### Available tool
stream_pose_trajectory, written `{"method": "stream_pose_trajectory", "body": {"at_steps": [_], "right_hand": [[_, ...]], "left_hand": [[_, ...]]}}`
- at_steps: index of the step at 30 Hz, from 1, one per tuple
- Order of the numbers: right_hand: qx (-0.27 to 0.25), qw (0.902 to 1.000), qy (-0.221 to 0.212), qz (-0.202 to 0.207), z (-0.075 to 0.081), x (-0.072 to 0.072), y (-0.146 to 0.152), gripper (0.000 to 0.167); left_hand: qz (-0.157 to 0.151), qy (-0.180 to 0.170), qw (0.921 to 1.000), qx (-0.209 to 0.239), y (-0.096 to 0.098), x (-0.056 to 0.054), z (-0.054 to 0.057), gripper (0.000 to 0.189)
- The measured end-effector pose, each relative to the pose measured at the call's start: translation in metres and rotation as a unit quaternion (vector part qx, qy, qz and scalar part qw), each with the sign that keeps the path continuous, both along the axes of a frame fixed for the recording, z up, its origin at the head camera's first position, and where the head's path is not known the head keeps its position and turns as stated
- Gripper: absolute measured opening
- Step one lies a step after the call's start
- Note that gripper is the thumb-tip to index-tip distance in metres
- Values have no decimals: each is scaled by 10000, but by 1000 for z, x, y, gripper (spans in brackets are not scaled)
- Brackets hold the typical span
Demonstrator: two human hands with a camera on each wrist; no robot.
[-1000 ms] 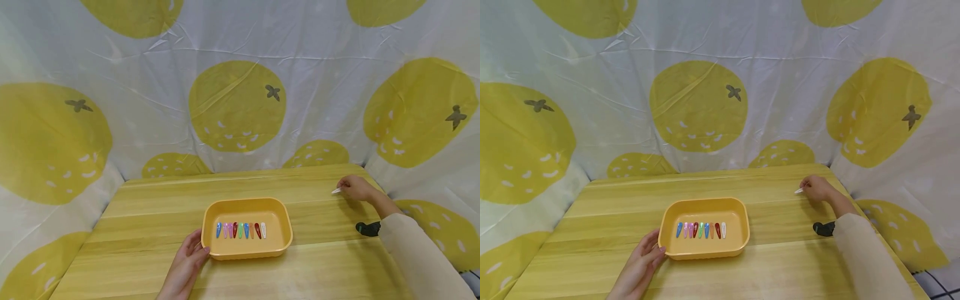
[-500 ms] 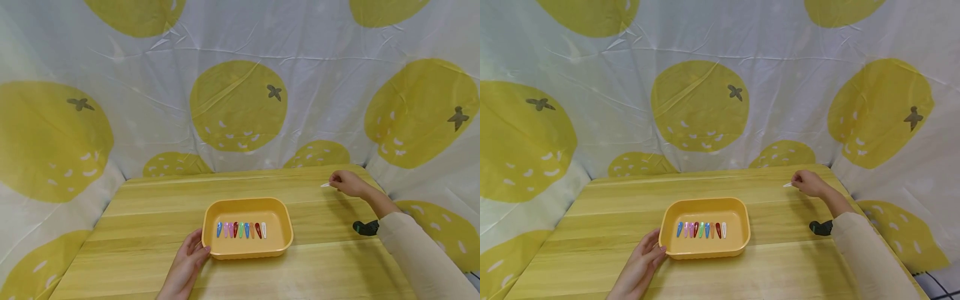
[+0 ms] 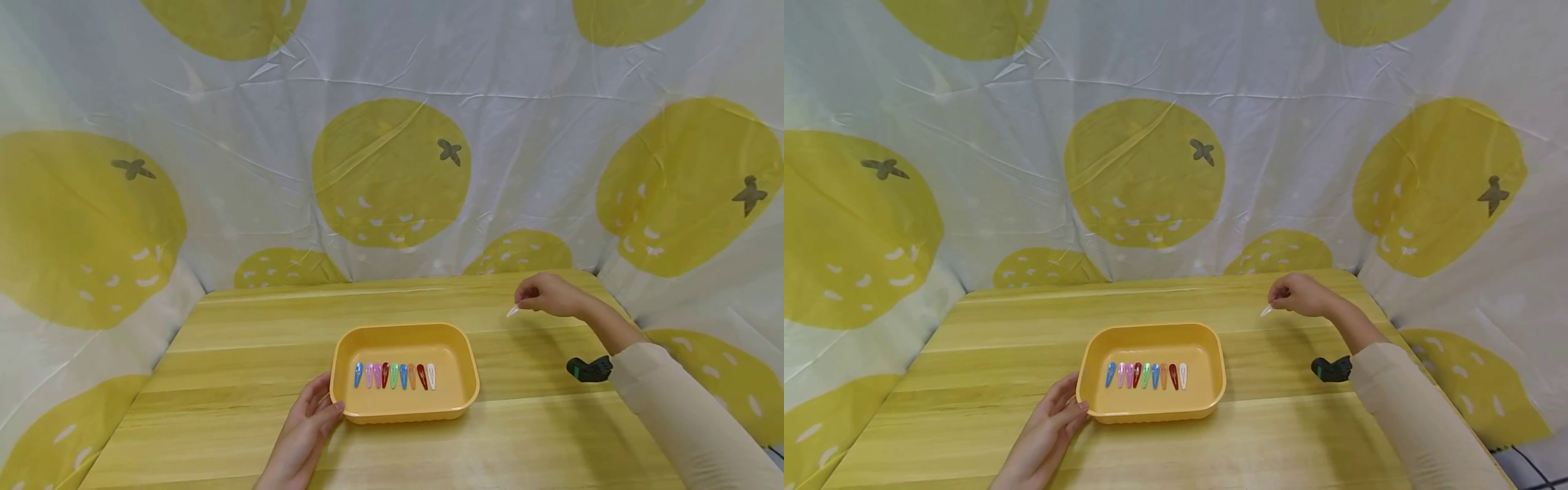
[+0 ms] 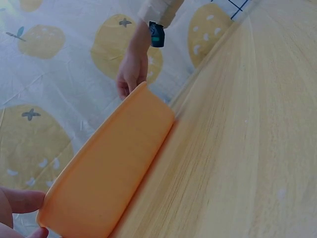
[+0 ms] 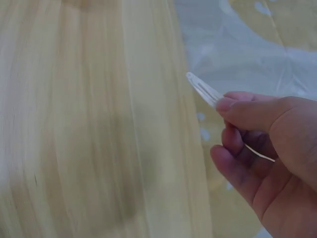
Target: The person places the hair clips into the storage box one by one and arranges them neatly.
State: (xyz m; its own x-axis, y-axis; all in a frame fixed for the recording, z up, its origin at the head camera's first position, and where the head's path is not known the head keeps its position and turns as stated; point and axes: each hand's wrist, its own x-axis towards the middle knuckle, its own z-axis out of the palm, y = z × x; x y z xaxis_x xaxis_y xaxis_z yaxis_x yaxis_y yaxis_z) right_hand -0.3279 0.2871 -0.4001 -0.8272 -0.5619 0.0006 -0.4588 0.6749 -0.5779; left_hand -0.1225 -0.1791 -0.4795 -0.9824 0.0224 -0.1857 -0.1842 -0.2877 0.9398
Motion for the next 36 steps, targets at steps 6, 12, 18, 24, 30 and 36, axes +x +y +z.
{"method": "stream_pose_trajectory", "body": {"at_steps": [6,12,18,24,30,36], "right_hand": [[100,9992,2,382,5,-1,-12,7],[146,9975,107,685,10,-3,-25,7],[145,9947,55,1018,16,-2,-41,7],[350,9929,-90,1132,25,1,-56,7],[577,9882,-108,1417,32,3,-71,7],[739,9805,-106,1818,37,5,-86,10]], "left_hand": [[5,18,10000,-19,0,0,0,70],[-9,24,10000,-48,-1,0,1,71],[36,2,10000,-71,-2,0,1,70],[43,-20,10000,-23,-1,0,1,70],[28,-5,10000,-7,0,0,1,69],[33,-8,10000,-6,1,0,2,70]]}}
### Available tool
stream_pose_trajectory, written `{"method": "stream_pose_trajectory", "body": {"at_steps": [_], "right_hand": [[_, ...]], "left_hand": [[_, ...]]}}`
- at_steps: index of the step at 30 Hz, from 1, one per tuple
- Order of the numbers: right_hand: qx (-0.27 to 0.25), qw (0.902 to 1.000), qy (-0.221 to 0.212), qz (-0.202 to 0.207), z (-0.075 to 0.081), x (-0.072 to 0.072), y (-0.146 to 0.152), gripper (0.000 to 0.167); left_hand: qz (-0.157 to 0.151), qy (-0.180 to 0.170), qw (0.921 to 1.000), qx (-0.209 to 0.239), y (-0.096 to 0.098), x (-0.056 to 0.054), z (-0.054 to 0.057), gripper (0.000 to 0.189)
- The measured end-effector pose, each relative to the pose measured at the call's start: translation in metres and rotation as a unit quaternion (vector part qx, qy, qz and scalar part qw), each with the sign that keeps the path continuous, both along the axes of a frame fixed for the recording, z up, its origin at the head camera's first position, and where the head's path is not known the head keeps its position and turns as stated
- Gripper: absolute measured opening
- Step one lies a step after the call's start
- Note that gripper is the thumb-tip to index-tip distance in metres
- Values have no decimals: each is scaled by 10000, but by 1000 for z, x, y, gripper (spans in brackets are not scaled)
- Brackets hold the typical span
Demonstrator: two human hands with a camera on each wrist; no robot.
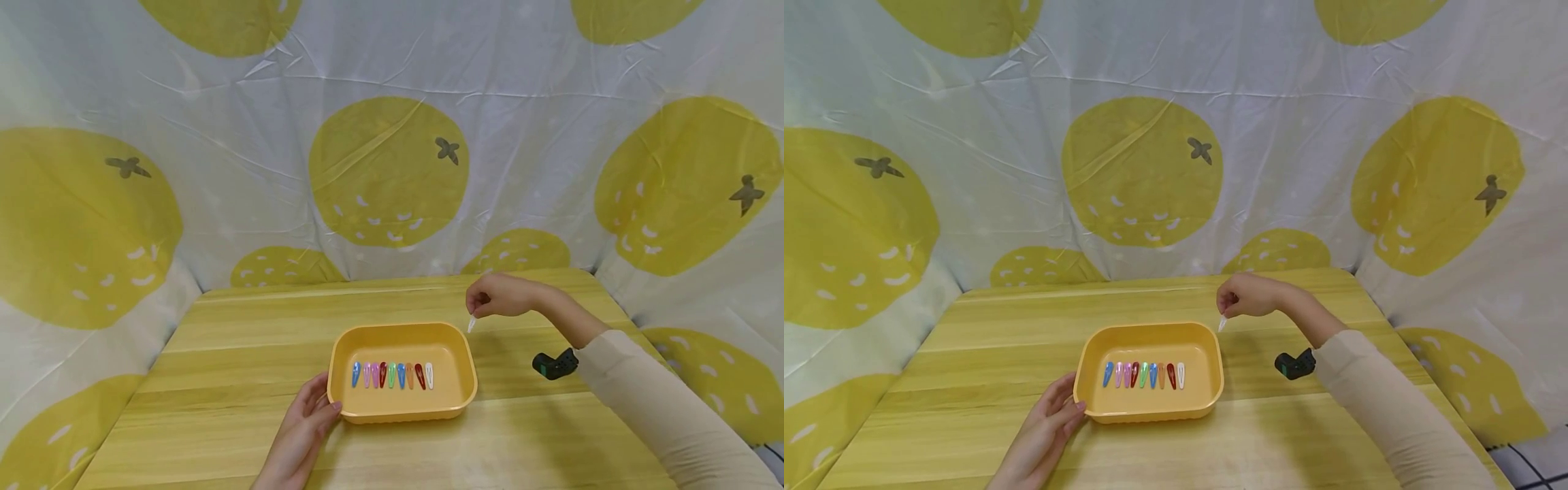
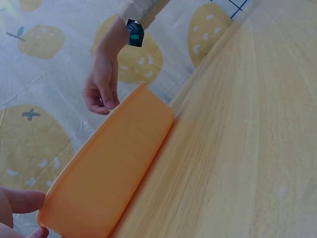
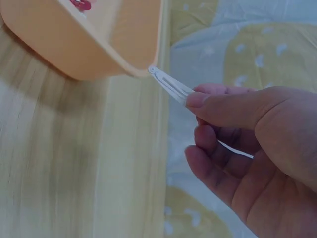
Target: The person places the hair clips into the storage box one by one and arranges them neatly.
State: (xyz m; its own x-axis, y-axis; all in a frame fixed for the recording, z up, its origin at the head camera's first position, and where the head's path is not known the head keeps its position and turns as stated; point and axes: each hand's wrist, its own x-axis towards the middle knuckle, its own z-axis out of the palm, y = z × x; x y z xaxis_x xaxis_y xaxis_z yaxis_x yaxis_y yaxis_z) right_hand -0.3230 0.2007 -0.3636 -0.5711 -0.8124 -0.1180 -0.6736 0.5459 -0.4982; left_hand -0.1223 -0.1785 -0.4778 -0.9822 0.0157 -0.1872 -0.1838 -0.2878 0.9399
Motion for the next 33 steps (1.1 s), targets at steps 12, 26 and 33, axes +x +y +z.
{"method": "stream_pose_trajectory", "body": {"at_steps": [12,26,33], "right_hand": [[333,9984,-126,432,2,7,-32,11],[529,9964,-381,546,-9,13,-58,8],[818,9939,-195,715,-17,14,-73,10]], "left_hand": [[-9,-10,10000,-18,-1,-1,-1,71],[-24,64,10000,-15,0,0,-3,69],[16,80,10000,-31,0,0,-2,69]]}}
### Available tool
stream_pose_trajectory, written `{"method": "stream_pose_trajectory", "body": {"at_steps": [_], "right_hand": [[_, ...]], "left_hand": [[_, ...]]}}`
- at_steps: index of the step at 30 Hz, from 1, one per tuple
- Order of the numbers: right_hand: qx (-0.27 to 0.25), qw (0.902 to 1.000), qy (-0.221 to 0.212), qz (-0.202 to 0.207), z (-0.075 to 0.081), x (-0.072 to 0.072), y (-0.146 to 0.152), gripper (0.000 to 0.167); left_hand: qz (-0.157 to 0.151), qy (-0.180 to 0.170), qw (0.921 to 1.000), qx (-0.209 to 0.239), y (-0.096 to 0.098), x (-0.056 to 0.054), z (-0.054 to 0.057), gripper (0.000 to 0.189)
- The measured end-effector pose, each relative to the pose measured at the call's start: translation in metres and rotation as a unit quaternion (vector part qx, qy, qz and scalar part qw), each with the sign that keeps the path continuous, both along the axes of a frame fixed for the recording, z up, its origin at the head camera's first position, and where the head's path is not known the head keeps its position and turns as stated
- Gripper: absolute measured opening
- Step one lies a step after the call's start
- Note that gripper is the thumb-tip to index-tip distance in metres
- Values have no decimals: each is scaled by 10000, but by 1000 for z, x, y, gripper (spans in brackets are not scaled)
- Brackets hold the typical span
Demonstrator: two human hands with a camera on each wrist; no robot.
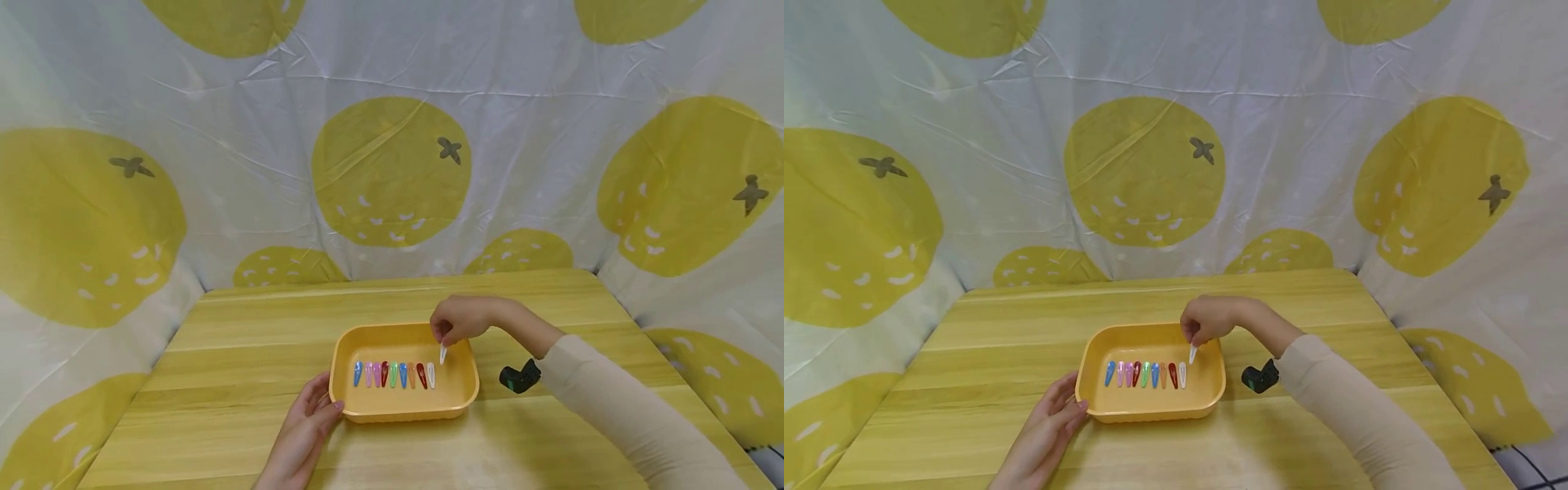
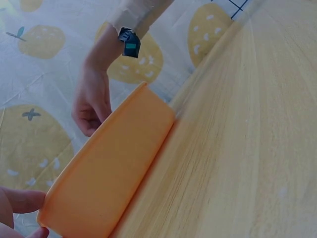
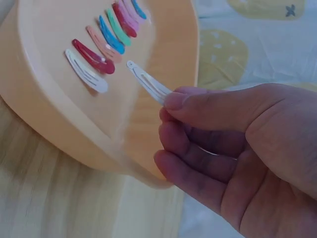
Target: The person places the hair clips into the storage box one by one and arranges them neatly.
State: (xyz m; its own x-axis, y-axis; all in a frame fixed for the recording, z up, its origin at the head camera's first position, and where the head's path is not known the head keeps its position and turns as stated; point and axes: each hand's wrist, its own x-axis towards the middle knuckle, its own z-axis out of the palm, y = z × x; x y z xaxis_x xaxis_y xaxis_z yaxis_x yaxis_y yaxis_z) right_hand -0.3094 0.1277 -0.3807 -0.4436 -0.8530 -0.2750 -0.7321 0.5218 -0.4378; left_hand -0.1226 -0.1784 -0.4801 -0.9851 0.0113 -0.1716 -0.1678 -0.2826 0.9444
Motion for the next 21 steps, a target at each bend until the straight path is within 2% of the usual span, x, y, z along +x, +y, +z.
{"method": "stream_pose_trajectory", "body": {"at_steps": [7,13,21], "right_hand": [[427,9989,-203,52,-3,0,-16,7],[951,9954,-125,-4,-8,1,-28,15],[1247,9919,-204,-132,-19,4,-37,19]], "left_hand": [[9,-26,10000,-6,0,0,0,69],[24,-45,10000,14,-1,0,1,70],[8,-87,10000,-24,0,0,1,69]]}}
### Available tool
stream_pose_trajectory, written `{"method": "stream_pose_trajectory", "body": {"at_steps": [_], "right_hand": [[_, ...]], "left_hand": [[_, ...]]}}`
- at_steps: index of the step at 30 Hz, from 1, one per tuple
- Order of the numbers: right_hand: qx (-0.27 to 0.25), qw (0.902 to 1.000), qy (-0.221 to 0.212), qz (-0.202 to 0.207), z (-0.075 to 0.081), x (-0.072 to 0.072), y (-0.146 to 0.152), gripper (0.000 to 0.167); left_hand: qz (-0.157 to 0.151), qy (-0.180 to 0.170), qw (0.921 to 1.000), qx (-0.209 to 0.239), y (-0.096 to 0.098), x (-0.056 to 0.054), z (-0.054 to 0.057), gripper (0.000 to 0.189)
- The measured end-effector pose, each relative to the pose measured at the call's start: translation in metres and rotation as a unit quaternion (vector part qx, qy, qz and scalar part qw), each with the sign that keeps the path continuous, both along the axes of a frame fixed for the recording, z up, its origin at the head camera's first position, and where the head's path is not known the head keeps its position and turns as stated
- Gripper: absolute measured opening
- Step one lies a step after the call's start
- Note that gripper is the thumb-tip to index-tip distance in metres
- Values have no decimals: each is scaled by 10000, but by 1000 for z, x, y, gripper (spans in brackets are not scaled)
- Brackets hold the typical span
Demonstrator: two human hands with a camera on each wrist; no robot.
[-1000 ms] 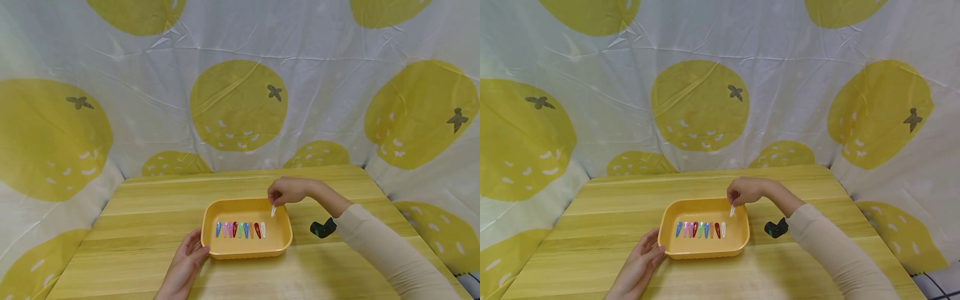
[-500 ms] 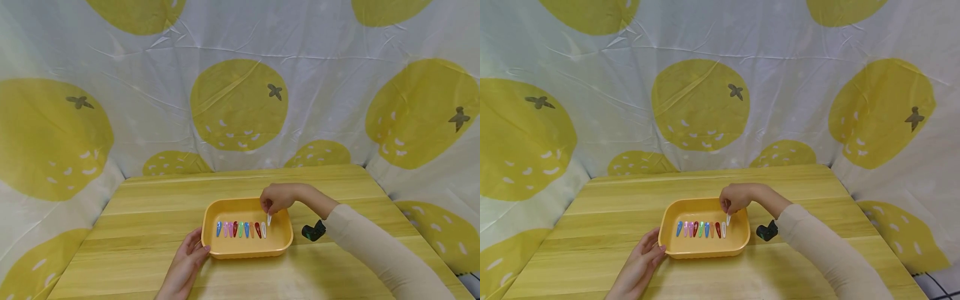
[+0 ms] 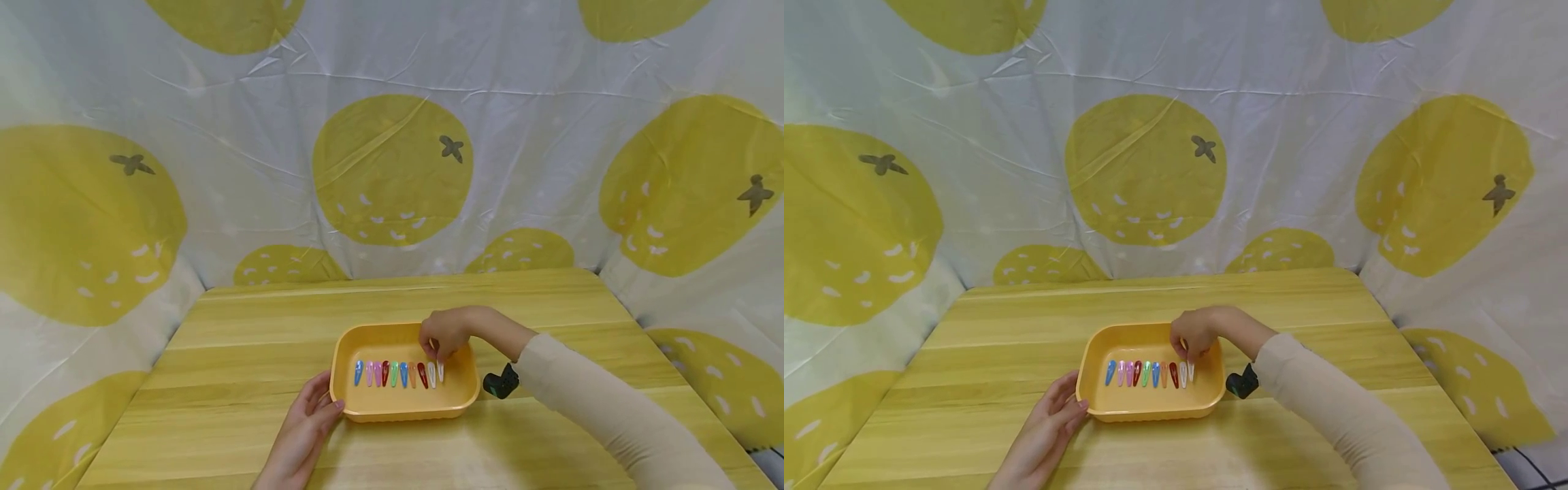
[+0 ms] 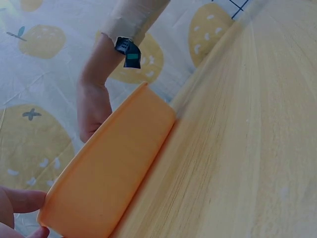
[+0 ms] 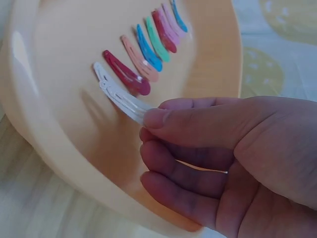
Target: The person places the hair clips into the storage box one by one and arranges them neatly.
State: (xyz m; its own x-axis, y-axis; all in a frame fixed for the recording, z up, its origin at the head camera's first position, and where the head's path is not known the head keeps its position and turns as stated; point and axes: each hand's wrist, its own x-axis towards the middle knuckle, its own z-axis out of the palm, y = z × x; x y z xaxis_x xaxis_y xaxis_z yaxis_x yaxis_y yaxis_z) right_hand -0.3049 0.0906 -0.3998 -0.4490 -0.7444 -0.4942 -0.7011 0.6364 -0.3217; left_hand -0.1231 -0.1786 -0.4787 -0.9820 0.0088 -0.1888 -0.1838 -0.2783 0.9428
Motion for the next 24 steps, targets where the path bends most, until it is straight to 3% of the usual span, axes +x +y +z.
{"method": "stream_pose_trajectory", "body": {"at_steps": [24], "right_hand": [[235,9979,604,-80,-18,13,-6,26]], "left_hand": [[-3,-41,10000,-22,-1,0,0,71]]}}
